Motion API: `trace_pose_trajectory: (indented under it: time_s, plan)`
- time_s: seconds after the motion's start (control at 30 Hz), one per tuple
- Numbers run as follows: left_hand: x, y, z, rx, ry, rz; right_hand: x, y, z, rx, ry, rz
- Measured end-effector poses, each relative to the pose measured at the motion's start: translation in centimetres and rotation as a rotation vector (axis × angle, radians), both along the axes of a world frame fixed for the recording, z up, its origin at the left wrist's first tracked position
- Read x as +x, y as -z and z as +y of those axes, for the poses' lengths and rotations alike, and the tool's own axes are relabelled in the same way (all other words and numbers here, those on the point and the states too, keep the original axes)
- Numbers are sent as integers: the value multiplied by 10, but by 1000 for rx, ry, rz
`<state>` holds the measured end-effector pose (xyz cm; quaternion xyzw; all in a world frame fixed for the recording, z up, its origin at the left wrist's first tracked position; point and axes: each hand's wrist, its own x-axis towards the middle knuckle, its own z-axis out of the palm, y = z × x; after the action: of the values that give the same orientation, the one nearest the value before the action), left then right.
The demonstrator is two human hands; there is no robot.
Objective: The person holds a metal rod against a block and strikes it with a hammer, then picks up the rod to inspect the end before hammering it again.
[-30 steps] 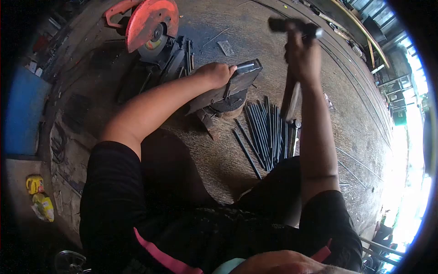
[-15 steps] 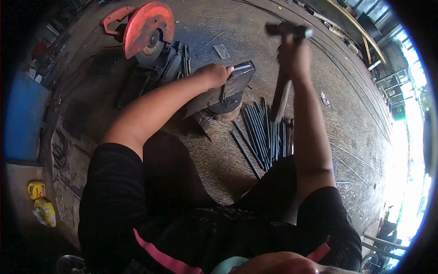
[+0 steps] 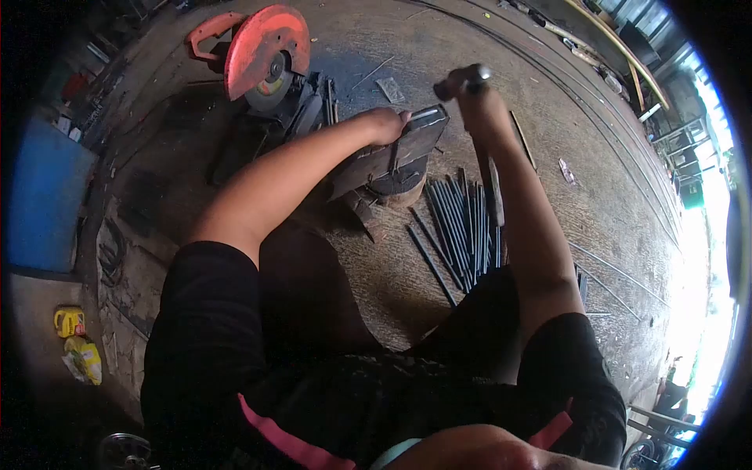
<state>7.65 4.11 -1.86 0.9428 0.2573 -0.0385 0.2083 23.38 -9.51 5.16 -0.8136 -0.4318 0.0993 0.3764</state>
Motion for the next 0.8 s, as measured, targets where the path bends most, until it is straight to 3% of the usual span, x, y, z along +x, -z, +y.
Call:
trace_pose_trajectory:
  time_s: [0.07,0.1,0.17,0.23,0.27,0.3,0.37,0.4,0.43,0.5,0.53,0.6,0.63,0.7,0.8]
  plan:
    - [6,25,6,112,34,-92,9,-16,-5,265,73,-99]
    - [3,13,0,106,32,-95,-3,-46,-15,417,79,-58]
    - [-5,-24,-18,-128,-122,67,-34,-99,-36,689,103,116]
    - [-2,-18,-12,-195,-194,97,-23,-100,-39,816,9,221]
    - [0,-16,-9,-255,-258,127,-21,-87,-32,828,8,253]
    - [0,-16,-7,-251,-255,129,-1,-55,-20,666,46,208]
    - [-3,-19,-5,-312,-201,107,3,15,-5,61,151,-350]
    - [-7,-20,-11,-318,-219,99,12,67,0,126,-15,-284]
    - [-10,-24,-10,-312,-239,88,4,68,-4,111,114,-31]
    - [-9,-9,-5,-343,-243,145,-4,13,-18,-92,-116,-2]
    - [-1,-9,4,-463,-261,136,-3,-13,-21,-82,-106,-15]
    - [-3,-7,4,-607,-294,139,-7,-35,-18,79,169,133]
    - [-2,-14,3,-679,-323,175,-2,-41,-14,379,96,-56]
    - [-3,-18,3,-753,-359,215,-2,-64,-23,585,134,-40]
    - [-3,-15,10,-831,-307,221,2,-48,-16,679,85,7]
